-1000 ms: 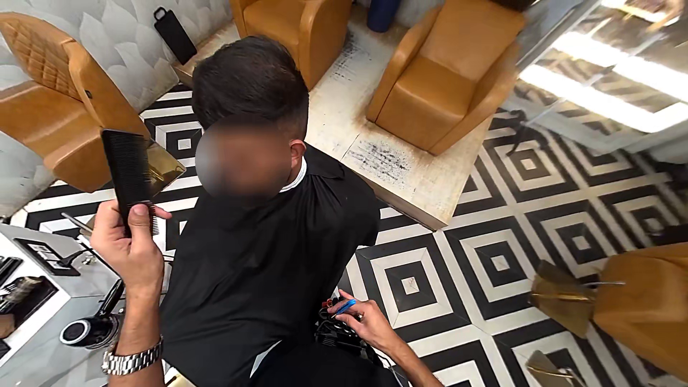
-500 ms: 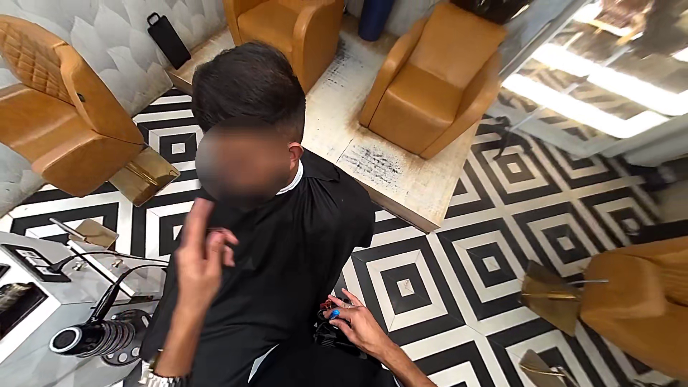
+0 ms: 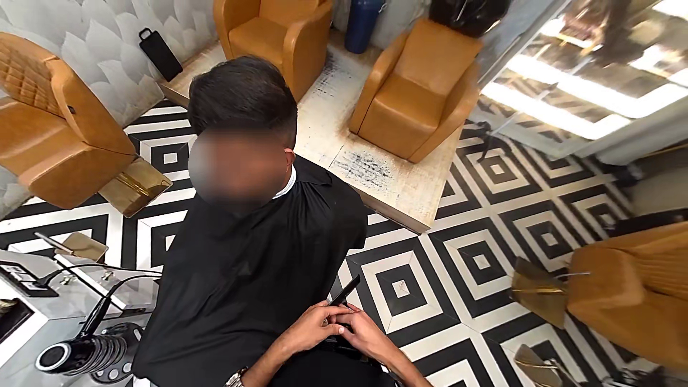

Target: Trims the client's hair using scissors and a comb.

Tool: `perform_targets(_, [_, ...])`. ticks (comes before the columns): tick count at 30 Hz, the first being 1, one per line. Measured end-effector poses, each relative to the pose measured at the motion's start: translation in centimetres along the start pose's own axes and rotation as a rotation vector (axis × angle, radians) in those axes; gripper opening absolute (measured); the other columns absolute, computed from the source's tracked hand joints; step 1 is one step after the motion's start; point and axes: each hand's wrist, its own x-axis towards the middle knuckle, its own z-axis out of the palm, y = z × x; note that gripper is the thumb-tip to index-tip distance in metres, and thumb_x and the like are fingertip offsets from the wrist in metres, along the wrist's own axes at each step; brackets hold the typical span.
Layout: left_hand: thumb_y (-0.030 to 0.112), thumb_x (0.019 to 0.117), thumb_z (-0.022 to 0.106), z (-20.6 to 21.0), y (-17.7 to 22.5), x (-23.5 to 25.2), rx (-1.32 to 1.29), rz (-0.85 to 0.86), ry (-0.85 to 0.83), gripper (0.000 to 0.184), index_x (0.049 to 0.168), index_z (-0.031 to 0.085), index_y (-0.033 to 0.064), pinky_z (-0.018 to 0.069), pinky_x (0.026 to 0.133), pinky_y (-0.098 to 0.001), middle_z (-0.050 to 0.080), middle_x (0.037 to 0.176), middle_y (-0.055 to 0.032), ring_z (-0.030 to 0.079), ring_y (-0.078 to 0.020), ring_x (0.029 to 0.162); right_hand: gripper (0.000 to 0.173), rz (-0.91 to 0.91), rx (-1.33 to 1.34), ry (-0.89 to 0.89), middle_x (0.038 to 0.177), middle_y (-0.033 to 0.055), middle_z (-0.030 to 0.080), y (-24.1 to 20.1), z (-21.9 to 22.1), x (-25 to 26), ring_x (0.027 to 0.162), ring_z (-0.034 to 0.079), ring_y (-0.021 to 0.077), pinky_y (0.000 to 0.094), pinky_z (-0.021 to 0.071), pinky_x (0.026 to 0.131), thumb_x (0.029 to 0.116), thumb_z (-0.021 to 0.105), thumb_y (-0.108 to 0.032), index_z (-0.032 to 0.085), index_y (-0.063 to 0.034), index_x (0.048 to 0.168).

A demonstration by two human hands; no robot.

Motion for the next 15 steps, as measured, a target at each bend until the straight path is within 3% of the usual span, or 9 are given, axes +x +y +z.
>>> perform_targets(3, [0.039, 0.0924, 0.074, 1.2, -2.1, 0.7, 0.014, -0.161, 0.037, 0.075, 0.157, 0.042, 0.0179, 0.0516, 0.095, -0.0428, 0.061, 0.126, -0.0182, 0.061, -0.0277, 0.107, 0.034, 0.141, 0.123, 0.091, 0.135, 0.0056, 0.069, 0.6, -2.2, -0.7, 0.131, 0.061, 0.0181, 0.0440, 0.0470, 0.114, 0.0989, 0.058, -0.023, 0.072, -0.0132, 0.128])
perform_targets(4, [0.040, 0.0896, 0.077, 1.5, -3.2, 1.1, 0.000, -0.218, 0.051, 0.084, 0.160, 0.036, 0.0187, 0.0512, 0.097, -0.0436, 0.060, 0.130, -0.0189, 0.061, -0.0286, 0.110, 0.033, 0.190, 0.105, 0.167, 0.132, 0.0036, 0.070, 0.9, -2.7, -0.9, 0.126, 0.063, 0.0164, 0.0426, 0.0501, 0.110, 0.0986, 0.057, -0.021, 0.072, -0.0141, 0.128])
perform_targets(7, [0.047, 0.0780, 0.086, 1.6, -5.0, 1.8, -0.021, -0.310, 0.123, 0.109, 0.164, 0.023, 0.0237, 0.0517, 0.095, -0.0461, 0.057, 0.128, -0.0214, 0.060, -0.0297, 0.106, 0.020, 0.154, -0.017, 0.280, 0.103, 0.0046, 0.072, 0.8, -3.3, -1.4, 0.092, 0.068, 0.0170, 0.0380, 0.0574, 0.083, 0.0961, 0.064, -0.025, 0.076, -0.0131, 0.107])
perform_targets(9, [0.053, 0.0754, 0.086, 1.4, -4.6, 1.9, 0.052, -0.298, 0.153, 0.114, 0.165, 0.020, 0.0281, 0.0539, 0.093, -0.0481, 0.055, 0.131, -0.0216, 0.061, -0.0303, 0.104, 0.020, 0.128, -0.103, 0.164, 0.097, 0.0077, 0.069, -0.7, -2.9, -1.6, 0.086, 0.066, 0.0220, 0.0428, 0.0566, 0.079, 0.0948, 0.069, -0.032, 0.077, -0.0138, 0.100])
perform_targets(11, [0.052, 0.0870, 0.076, 1.1, -4.5, 1.5, 0.099, -0.176, 0.235, 0.103, 0.166, 0.016, 0.0250, 0.0554, 0.088, -0.0463, 0.058, 0.124, -0.0189, 0.062, -0.0275, 0.095, 0.021, 0.159, -0.236, 0.008, 0.104, 0.0128, 0.068, -2.4, -2.1, -1.4, 0.098, 0.067, 0.0304, 0.0506, 0.0570, 0.084, 0.0931, 0.071, -0.031, 0.075, -0.0127, 0.102])
perform_targets(13, [0.037, 0.1047, 0.054, 0.6, -4.2, 0.8, 0.100, 0.006, 0.384, 0.075, 0.165, 0.015, 0.0159, 0.0556, 0.093, -0.0419, 0.065, 0.119, -0.0130, 0.066, -0.0213, 0.097, 0.021, 0.216, -0.314, -0.067, 0.110, 0.0186, 0.066, -3.2, -1.3, -1.1, 0.103, 0.067, 0.0363, 0.0540, 0.0568, 0.084, 0.0919, 0.071, -0.024, 0.074, -0.0081, 0.104])
perform_targets(14, [0.029, 0.1085, 0.045, 0.2, -3.9, 0.2, 0.099, 0.076, 0.454, 0.065, 0.165, 0.016, 0.0119, 0.0571, 0.092, -0.0391, 0.069, 0.118, -0.0100, 0.068, -0.0181, 0.096, 0.020, 0.241, -0.346, -0.067, 0.111, 0.0200, 0.066, -3.4, -1.0, -1.0, 0.103, 0.067, 0.0372, 0.0537, 0.0570, 0.083, 0.0914, 0.070, -0.022, 0.073, -0.0062, 0.104])
perform_targets(15, [0.022, 0.1092, 0.041, -0.2, -3.5, -0.3, 0.098, 0.146, 0.534, 0.057, 0.162, 0.025, 0.0072, 0.0587, 0.080, -0.0353, 0.071, 0.107, -0.0055, 0.067, -0.0144, 0.083, 0.020, 0.261, -0.379, -0.058, 0.111, 0.0208, 0.065, -3.6, -0.8, -1.0, 0.102, 0.067, 0.0376, 0.0533, 0.0574, 0.081, 0.0909, 0.069, -0.020, 0.073, -0.0049, 0.103])
